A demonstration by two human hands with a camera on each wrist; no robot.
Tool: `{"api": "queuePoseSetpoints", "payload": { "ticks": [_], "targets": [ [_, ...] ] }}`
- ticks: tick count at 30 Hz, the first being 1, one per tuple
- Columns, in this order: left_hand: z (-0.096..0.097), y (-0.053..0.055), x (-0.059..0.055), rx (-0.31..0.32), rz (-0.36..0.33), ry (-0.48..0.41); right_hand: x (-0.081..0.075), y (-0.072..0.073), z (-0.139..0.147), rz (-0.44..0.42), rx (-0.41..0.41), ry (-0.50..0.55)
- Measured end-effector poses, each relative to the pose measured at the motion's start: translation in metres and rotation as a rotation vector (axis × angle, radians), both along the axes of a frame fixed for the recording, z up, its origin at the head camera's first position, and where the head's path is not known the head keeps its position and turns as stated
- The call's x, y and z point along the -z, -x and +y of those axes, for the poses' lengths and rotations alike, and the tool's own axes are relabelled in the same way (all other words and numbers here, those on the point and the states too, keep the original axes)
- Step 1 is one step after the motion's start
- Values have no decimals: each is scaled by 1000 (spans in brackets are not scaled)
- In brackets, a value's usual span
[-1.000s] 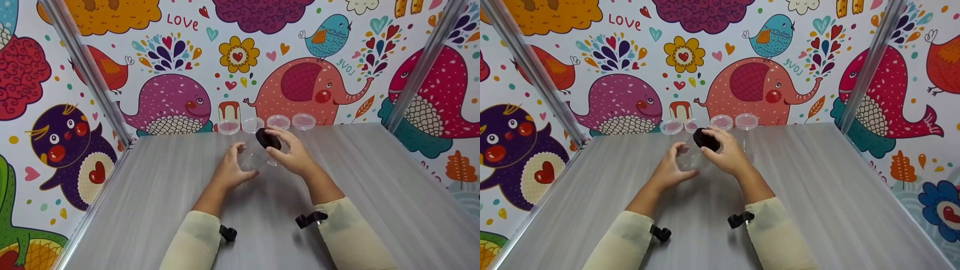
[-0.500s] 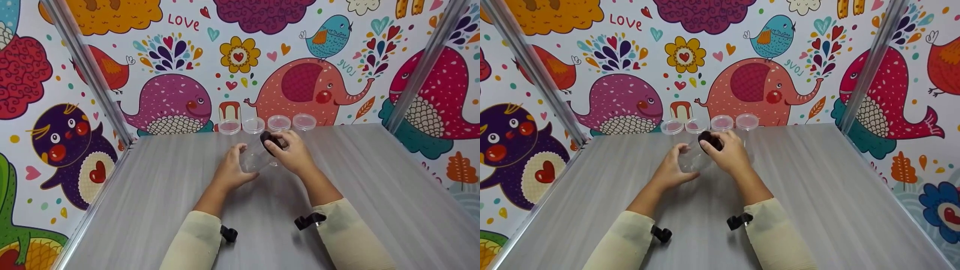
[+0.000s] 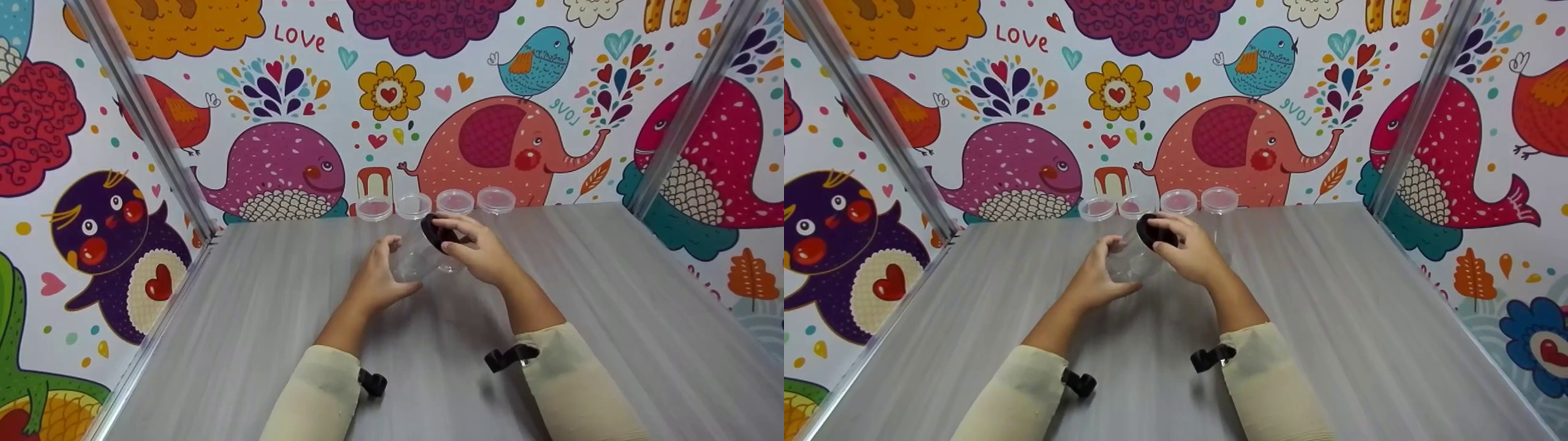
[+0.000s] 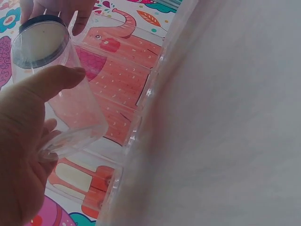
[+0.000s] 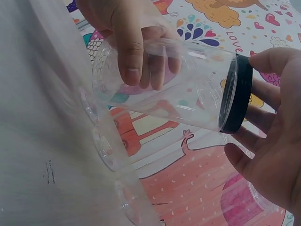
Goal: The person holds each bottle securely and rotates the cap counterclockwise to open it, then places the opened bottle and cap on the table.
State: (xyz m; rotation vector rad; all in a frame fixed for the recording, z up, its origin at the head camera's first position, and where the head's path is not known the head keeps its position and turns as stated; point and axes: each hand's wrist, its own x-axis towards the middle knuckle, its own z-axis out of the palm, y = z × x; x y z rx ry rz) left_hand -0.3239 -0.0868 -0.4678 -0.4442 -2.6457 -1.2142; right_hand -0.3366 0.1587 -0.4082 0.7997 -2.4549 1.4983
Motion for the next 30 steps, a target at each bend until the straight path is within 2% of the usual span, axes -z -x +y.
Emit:
{"api": "queuePoseSetpoints", "payload": {
  "ticks": [6, 10, 16, 21, 25, 30],
  "targets": [
    [0, 2, 0, 3, -18, -17, -1, 0, -2, -4, -23, 31],
    [-2, 3, 2, 19, -10, -45, -1, 0, -2, 4, 2, 33],
    [-3, 2, 3, 23, -26, -72, -1, -1, -5, 36, 164, -29],
    [-2, 0, 2, 21, -42, -62, 0, -3, -9, -8, 273, -148],
    [-2, -1, 3, 21, -65, -61, 1, -3, -11, -33, 288, -191],
    [-2, -1, 3, 18, -64, -65, 1, -3, -10, -35, 248, -180]
  ]
}}
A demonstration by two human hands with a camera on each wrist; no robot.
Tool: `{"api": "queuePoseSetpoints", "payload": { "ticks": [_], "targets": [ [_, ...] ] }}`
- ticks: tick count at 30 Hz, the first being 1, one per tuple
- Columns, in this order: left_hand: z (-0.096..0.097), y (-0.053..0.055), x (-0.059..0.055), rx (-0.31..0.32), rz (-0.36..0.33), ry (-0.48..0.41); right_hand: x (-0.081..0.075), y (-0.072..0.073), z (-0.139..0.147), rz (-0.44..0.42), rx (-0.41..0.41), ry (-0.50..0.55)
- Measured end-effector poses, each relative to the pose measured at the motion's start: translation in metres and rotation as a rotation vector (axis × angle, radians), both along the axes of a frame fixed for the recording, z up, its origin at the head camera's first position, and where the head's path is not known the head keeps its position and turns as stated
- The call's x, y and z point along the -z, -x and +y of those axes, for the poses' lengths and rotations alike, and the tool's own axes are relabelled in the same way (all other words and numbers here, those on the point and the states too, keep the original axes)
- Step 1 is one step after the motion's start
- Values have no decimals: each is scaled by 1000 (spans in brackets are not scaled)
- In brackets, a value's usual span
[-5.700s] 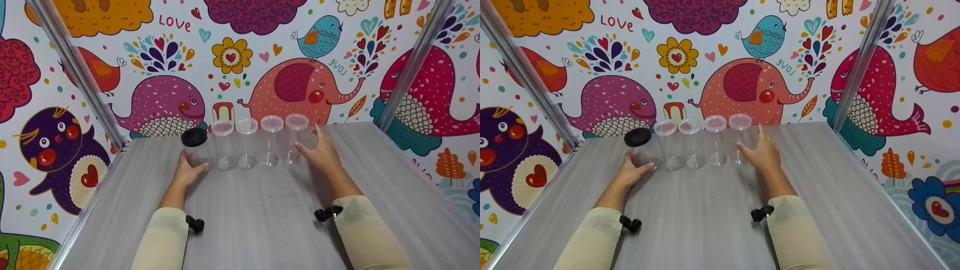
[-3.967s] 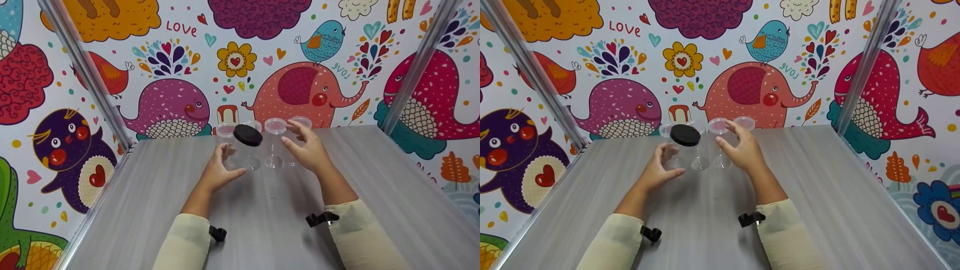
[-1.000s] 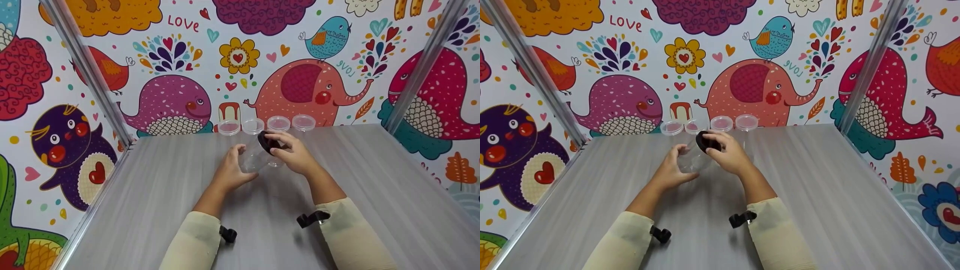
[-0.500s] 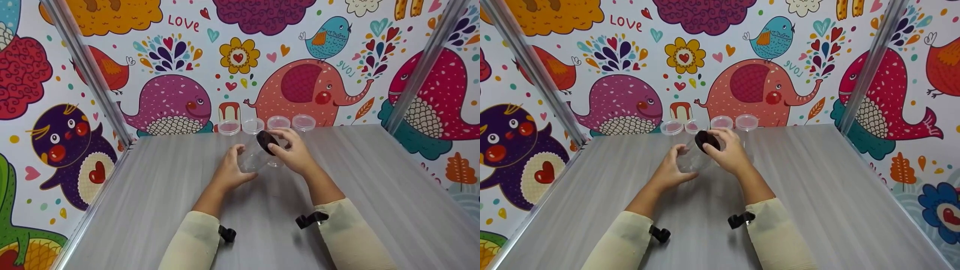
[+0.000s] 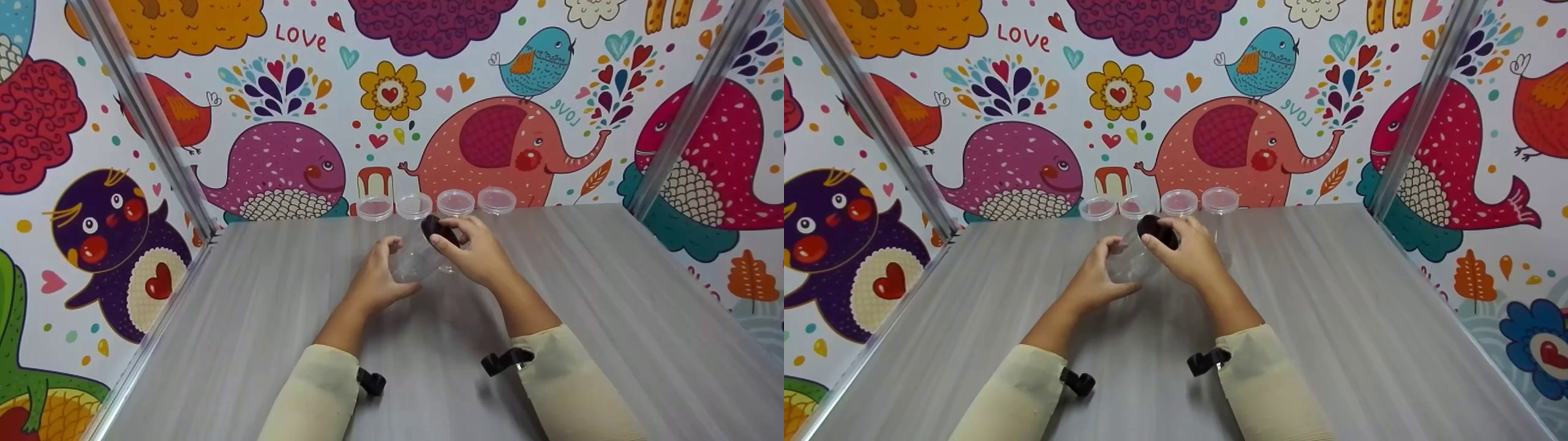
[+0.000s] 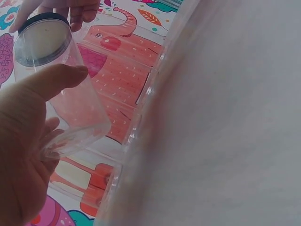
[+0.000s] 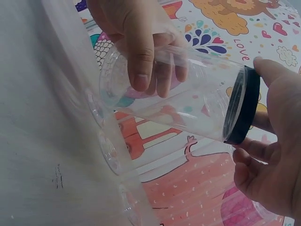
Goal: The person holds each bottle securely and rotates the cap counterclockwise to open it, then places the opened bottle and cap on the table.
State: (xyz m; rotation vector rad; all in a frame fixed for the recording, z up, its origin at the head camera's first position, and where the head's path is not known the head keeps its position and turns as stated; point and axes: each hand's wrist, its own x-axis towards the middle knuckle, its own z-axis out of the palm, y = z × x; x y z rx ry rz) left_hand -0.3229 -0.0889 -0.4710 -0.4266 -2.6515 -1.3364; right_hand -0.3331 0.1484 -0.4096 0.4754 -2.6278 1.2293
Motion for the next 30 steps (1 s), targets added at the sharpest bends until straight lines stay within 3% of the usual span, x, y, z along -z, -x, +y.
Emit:
{"api": "queuePoseSetpoints", "payload": {
  "ticks": [9, 19, 25, 30],
  "targets": [
    [-2, 2, 3, 11, 2, -14, 0, 2, 3, 95, -140, 61],
    [-2, 2, 2, 22, 21, -14, 1, 3, 2, 104, -182, 139],
    [-2, 3, 1, 25, 21, -35, -1, 0, 2, 152, -107, 101],
    [-2, 2, 1, 22, 15, -23, -2, -2, 1, 107, 19, 28]
  ]
}}
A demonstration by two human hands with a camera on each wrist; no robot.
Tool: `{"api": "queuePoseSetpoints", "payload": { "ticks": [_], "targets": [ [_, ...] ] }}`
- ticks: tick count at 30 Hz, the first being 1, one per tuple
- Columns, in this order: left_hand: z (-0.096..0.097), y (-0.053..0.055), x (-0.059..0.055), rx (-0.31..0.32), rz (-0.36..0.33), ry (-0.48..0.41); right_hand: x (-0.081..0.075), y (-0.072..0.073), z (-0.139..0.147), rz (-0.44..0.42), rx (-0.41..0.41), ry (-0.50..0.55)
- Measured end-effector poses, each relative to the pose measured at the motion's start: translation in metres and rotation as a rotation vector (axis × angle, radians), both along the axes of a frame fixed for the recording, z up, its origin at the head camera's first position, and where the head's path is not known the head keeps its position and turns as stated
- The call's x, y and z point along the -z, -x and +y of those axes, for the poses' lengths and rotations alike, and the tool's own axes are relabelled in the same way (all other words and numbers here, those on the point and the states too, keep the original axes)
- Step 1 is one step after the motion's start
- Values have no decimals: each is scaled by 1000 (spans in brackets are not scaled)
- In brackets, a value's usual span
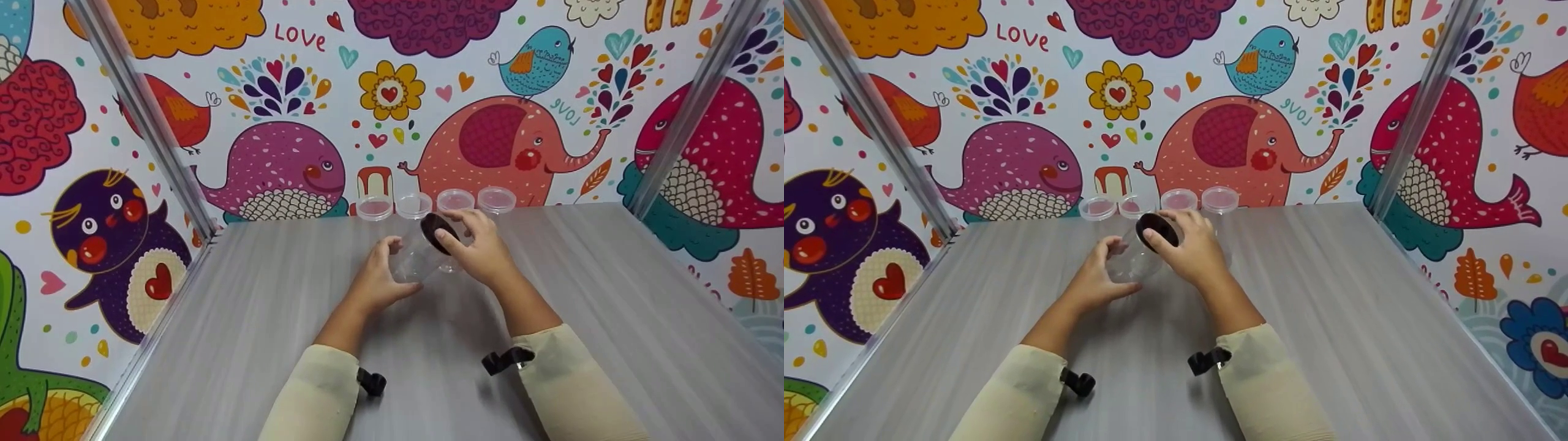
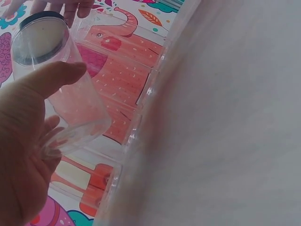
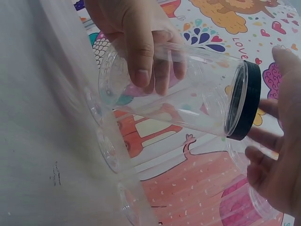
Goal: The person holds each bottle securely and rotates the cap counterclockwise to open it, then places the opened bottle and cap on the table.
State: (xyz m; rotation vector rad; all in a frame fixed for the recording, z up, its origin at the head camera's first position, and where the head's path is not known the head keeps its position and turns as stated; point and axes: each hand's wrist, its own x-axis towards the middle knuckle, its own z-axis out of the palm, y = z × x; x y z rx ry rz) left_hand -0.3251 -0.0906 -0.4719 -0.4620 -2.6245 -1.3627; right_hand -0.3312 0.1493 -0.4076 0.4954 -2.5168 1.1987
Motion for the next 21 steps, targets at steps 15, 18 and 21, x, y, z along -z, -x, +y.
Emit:
{"api": "queuePoseSetpoints", "payload": {
  "ticks": [15, 18, 21],
  "targets": [
    [0, 2, 0, 11, 26, -5, 4, 0, 0, 5, -12, -75],
    [0, 2, 0, 13, 23, -9, 3, 1, 0, 21, -53, -64],
    [0, 1, 0, 11, 13, -6, 3, 1, 1, 36, -87, -41]
  ]
}}
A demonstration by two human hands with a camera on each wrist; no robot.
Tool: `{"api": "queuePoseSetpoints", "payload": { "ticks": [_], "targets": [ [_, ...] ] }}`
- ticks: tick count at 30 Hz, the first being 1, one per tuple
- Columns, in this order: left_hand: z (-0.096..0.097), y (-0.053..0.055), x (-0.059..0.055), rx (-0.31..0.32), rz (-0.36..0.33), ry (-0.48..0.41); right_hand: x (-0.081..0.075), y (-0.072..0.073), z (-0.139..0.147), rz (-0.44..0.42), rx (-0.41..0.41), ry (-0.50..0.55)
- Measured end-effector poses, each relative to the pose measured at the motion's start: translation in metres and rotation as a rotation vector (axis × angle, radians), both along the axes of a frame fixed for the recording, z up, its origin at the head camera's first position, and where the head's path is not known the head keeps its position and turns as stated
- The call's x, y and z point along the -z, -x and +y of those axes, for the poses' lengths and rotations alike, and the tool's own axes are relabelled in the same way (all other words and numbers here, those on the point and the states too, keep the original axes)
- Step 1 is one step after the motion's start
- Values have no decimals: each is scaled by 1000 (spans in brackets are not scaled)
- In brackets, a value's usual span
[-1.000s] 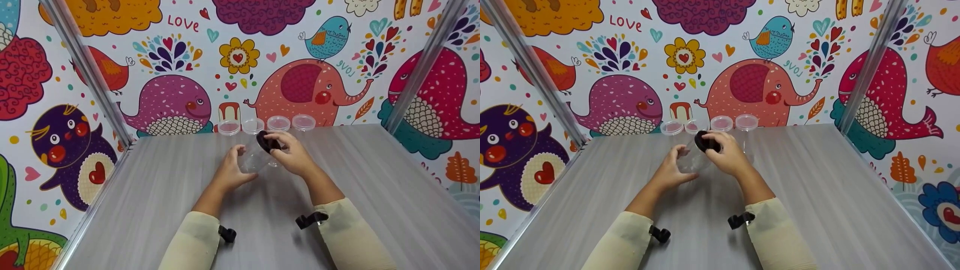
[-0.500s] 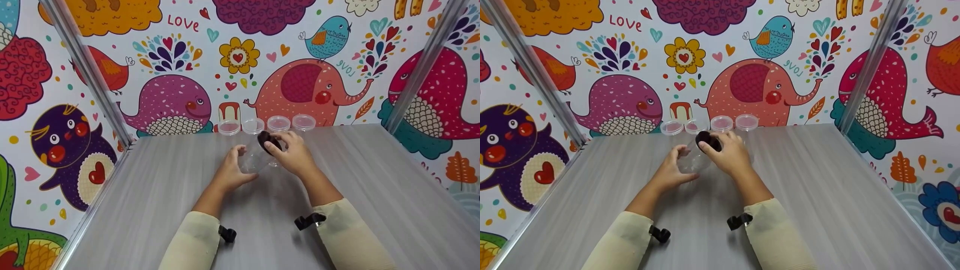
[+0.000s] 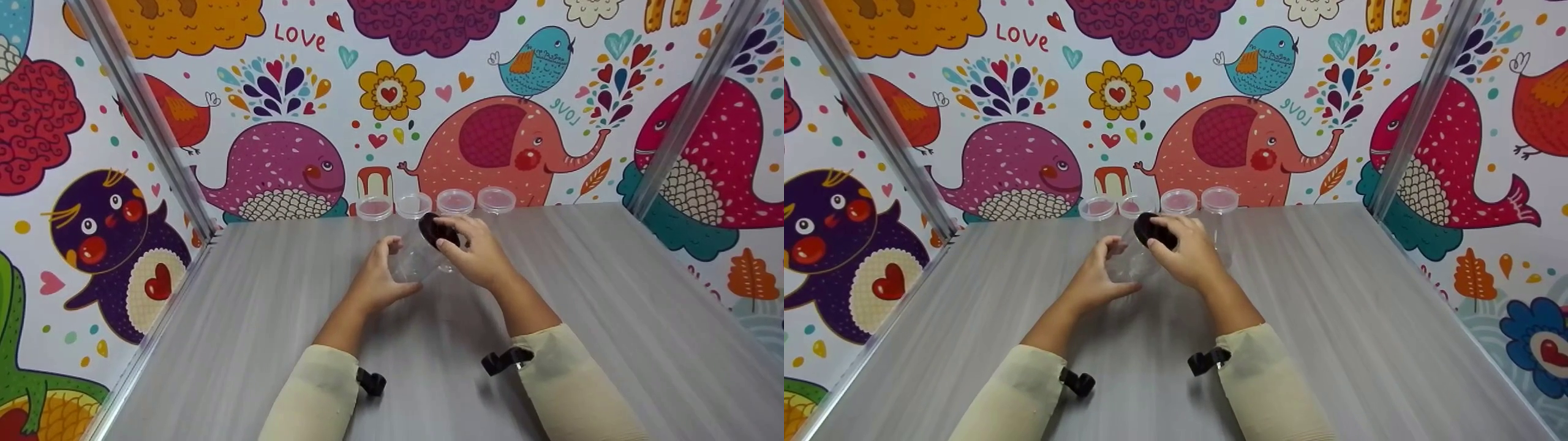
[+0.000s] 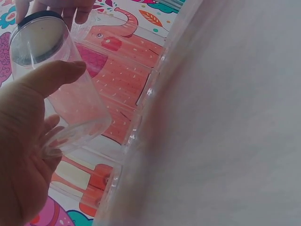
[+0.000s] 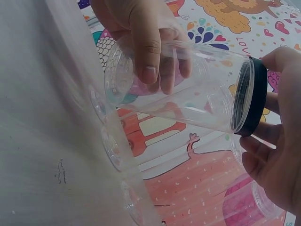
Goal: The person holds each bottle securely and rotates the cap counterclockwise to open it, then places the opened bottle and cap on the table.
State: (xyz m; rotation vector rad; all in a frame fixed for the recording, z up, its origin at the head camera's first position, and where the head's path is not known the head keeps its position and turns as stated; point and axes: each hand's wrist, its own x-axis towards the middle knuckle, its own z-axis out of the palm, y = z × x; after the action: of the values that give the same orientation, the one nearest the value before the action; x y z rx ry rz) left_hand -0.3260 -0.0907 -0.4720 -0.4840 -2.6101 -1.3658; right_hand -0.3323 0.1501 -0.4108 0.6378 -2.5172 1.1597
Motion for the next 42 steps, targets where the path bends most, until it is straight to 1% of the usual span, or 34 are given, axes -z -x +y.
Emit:
{"api": "queuePoseSetpoints", "payload": {
  "ticks": [7, 12, 15, 17, 19, 21, 23, 25, 27, 31, 35, 42],
  "targets": [
    [0, -1, 0, -11, -13, -2, -1, 1, 1, 5, -77, 64],
    [1, -2, 0, -15, -22, 2, 0, 1, 1, 19, -84, 72],
    [2, -2, -1, -20, -32, 6, 0, 1, 0, 44, -51, 74],
    [2, -3, -2, -24, -37, 13, 0, 1, 0, 58, -12, 64],
    [2, -3, -3, -23, -40, 16, -1, 1, -1, 54, 41, 43],
    [2, -3, -3, -20, -41, 17, -1, 0, -2, 30, 98, 6],
    [3, -3, -3, -16, -39, 17, -1, 0, -2, -13, 141, -31],
    [3, -3, -2, -12, -37, 19, 0, 0, -3, -54, 166, -61],
    [3, -3, -2, -11, -34, 20, 0, 0, -3, -77, 174, -72],
    [4, -4, -2, -19, -44, 20, 1, 0, -3, -83, 149, -40],
    [5, -4, -2, -26, -58, 20, 1, 0, -3, -69, 105, -7],
    [4, -4, -1, -24, -56, 30, 0, 0, -1, -39, 33, -6]
  ]
}}
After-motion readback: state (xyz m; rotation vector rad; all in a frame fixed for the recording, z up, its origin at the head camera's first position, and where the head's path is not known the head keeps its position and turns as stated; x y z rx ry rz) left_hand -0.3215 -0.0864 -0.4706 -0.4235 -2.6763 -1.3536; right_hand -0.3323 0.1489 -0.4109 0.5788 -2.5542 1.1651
